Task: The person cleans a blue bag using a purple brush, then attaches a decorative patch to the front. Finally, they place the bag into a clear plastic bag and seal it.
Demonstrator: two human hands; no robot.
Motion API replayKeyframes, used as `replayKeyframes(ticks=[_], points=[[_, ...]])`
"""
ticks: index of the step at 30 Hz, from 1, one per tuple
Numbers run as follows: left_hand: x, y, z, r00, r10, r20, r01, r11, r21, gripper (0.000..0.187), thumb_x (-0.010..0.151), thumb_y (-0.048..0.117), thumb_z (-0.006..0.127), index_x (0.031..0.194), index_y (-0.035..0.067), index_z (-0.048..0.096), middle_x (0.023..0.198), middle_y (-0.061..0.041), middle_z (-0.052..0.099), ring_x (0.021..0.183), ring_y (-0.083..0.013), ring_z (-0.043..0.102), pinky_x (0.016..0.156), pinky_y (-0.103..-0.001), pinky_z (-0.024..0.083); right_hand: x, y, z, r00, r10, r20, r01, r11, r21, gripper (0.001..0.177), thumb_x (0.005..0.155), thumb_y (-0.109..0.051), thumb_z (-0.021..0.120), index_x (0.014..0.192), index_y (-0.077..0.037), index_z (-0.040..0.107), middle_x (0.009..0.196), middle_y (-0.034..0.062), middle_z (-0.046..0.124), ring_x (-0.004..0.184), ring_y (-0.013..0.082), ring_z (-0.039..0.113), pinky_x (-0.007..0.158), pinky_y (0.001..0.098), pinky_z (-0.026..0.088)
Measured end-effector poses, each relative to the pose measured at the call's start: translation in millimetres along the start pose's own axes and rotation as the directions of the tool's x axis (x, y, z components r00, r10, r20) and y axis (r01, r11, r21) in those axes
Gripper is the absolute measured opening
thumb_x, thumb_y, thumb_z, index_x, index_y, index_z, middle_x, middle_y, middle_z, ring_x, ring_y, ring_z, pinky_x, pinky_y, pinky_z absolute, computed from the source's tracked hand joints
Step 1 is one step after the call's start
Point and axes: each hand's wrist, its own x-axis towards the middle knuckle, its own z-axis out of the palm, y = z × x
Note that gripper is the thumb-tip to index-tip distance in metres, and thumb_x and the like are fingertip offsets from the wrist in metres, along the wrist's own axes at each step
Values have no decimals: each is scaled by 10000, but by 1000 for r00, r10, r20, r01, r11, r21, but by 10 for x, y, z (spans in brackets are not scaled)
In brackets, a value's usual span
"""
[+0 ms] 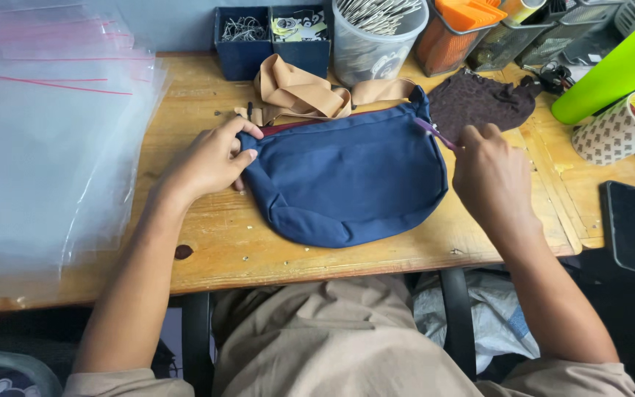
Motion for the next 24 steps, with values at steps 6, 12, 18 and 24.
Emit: replayKeyframes(ticks=[6, 12, 18, 24], points=[[25, 0, 64, 998, -14, -63, 12, 999, -32, 648, 806, 204, 945, 1411, 125, 729, 813, -139, 805, 598, -215, 800, 688, -320, 621, 55, -635, -80, 930, -362, -58, 288, 624, 727, 70, 1032, -87, 792, 1102, -93, 786, 919, 121, 729, 771, 346, 789, 708, 455, 619], [239, -348, 172, 1000, 20, 3, -17, 930, -368, 792, 811, -17, 896, 1564, 125, 697, 1013, -165, 833, 784, -196, 828, 748, -319, 654, 412, -1024, -320, 750, -662, -8, 316, 348, 883, 51, 992, -37, 772, 1040, -49, 786, 899, 205, 768, 797, 435, 782, 759, 540, 623], [261, -464, 161, 998, 38, 56, -7, 885, -465, 827, 861, -74, 863, 1629, 137, 642, 1123, -199, 799, 893, -248, 843, 764, -352, 685, 689, -1077, 203, 921, -348, -173, 379, 709, 594, 46, 1152, -172, 726, 1192, -185, 743, 948, 156, 696, 844, 473, 759, 773, 574, 597], [225, -346, 158, 994, 89, 58, -47, 858, -512, 820, 883, -107, 829, 1633, 156, 627, 1091, -131, 759, 892, -212, 830, 765, -334, 701, 619, -1207, 266, 824, -549, -138, 427, 443, 788, 60, 1007, -88, 801, 990, -99, 744, 916, 183, 740, 920, 492, 758, 829, 569, 600]])
